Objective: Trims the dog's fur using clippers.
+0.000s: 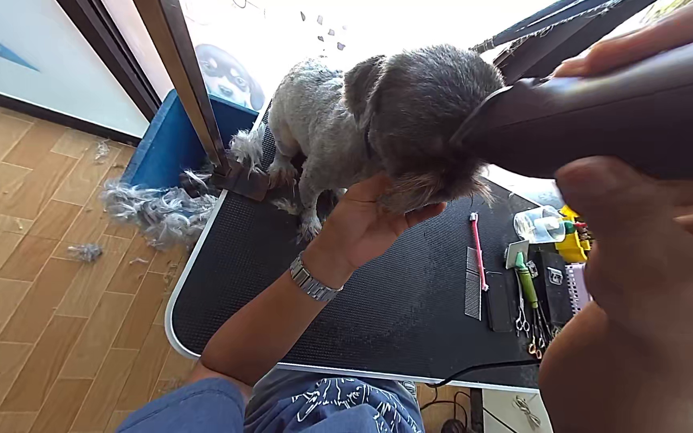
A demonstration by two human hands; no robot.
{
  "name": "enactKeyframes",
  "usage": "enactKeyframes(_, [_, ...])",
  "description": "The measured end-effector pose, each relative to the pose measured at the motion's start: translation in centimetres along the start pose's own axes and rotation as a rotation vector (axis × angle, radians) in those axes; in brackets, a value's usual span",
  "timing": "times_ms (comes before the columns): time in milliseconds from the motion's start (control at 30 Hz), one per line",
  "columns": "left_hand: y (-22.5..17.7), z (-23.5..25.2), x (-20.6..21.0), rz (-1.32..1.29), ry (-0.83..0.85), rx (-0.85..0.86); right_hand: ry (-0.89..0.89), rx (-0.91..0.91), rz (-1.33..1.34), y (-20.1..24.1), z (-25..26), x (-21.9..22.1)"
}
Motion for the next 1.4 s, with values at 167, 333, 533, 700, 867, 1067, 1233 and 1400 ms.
enactKeyframes(167, [0.5,-0.3,0.0,0.049,-0.021,-0.010,0.032,0.025,0.062,0.0,-0.4,-0.4])
enactKeyframes(333, [0.8,-0.2,-0.2,0.078,-0.033,-0.021,-0.005,0.005,0.051,0.2,-0.8,-0.9])
enactKeyframes(533, [0.8,-0.4,0.1,0.051,0.030,-0.015,0.058,0.030,0.078,0.4,-1.3,-1.2])
enactKeyframes(700, [0.6,-0.7,0.2,0.049,0.031,-0.010,-0.039,0.014,0.074,0.7,-1.3,-1.6])
enactKeyframes(867, [1.0,-0.6,0.2,0.029,0.056,-0.022,0.048,0.023,0.026,1.3,-1.2,-0.5])
enactKeyframes(1067, [1.2,-0.6,0.3,0.038,-0.008,-0.042,0.021,0.013,0.083,0.6,-1.2,-1.0])
enactKeyframes(1233, [1.2,-0.6,0.3,0.042,-0.020,-0.044,0.040,0.020,0.034,0.7,-1.2,-1.0])
enactKeyframes(1400, [1.3,-0.7,0.5,0.042,-0.003,-0.033,0.007,-0.006,0.104,0.3,-1.2,-1.6])
Point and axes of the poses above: each hand's wrist, its own z-axis towards the middle knuckle, its own x-axis out of the palm, y = z × x, the point moved 4 cm from there along z, towards the middle knuckle, and after that the axes turned 3 degrees about z, right-handed, at the moved point
